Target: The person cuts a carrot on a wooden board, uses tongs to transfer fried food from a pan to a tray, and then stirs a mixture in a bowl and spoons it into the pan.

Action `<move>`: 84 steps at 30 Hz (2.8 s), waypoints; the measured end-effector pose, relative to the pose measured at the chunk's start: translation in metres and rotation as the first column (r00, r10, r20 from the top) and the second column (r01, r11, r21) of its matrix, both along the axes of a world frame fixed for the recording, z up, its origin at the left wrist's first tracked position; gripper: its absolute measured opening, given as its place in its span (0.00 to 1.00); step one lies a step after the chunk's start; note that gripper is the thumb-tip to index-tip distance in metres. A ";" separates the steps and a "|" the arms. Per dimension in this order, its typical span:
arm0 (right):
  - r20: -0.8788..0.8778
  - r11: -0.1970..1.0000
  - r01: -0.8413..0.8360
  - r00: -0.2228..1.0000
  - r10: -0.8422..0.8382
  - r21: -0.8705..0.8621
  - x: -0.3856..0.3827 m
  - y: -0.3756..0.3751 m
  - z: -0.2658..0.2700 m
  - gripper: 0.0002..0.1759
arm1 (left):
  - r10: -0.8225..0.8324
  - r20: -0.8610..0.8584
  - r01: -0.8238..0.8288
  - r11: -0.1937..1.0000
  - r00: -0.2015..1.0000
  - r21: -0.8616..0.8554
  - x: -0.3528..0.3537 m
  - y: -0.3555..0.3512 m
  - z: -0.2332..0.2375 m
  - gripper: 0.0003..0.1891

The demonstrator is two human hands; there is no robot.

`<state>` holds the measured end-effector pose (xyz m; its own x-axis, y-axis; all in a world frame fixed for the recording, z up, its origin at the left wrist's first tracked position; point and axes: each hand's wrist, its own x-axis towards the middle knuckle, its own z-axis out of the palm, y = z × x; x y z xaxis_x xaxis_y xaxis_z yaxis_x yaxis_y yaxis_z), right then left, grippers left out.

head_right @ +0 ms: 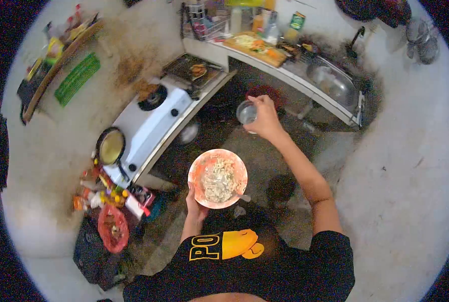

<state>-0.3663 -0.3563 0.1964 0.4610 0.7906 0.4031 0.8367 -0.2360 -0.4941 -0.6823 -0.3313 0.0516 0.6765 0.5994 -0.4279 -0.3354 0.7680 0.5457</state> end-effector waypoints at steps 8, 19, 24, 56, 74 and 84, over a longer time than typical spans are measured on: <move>0.000 0.918 0.382 0.923 -0.384 -0.110 0.221 0.006 -0.043 0.48 | -0.203 -0.088 0.208 0.977 0.975 0.046 0.138 0.098 -0.004 0.38; 0.107 0.768 0.631 0.775 -0.622 -0.107 0.480 0.121 -0.075 0.48 | -0.231 -0.059 0.238 0.960 0.971 0.145 0.366 0.267 0.039 0.36; 0.109 0.753 0.655 0.755 -0.647 -0.065 0.526 0.142 -0.106 0.48 | -0.288 -0.110 0.301 0.946 0.951 0.123 0.431 0.293 0.038 0.36; -0.343 0.799 0.588 0.731 -0.590 -0.123 0.468 -0.095 -0.065 0.17 | -0.673 -0.401 0.778 0.590 0.622 0.217 0.766 0.090 0.079 0.38; -0.527 0.455 0.886 0.347 -0.776 -0.086 0.487 -0.142 -0.135 0.10 | -0.741 -0.588 0.939 0.171 0.323 0.299 0.888 0.006 0.076 0.39; -0.500 0.471 0.881 0.392 -0.772 -0.038 0.496 -0.140 -0.140 0.11 | -0.666 -0.690 0.948 0.085 0.284 0.308 0.918 -0.002 0.054 0.46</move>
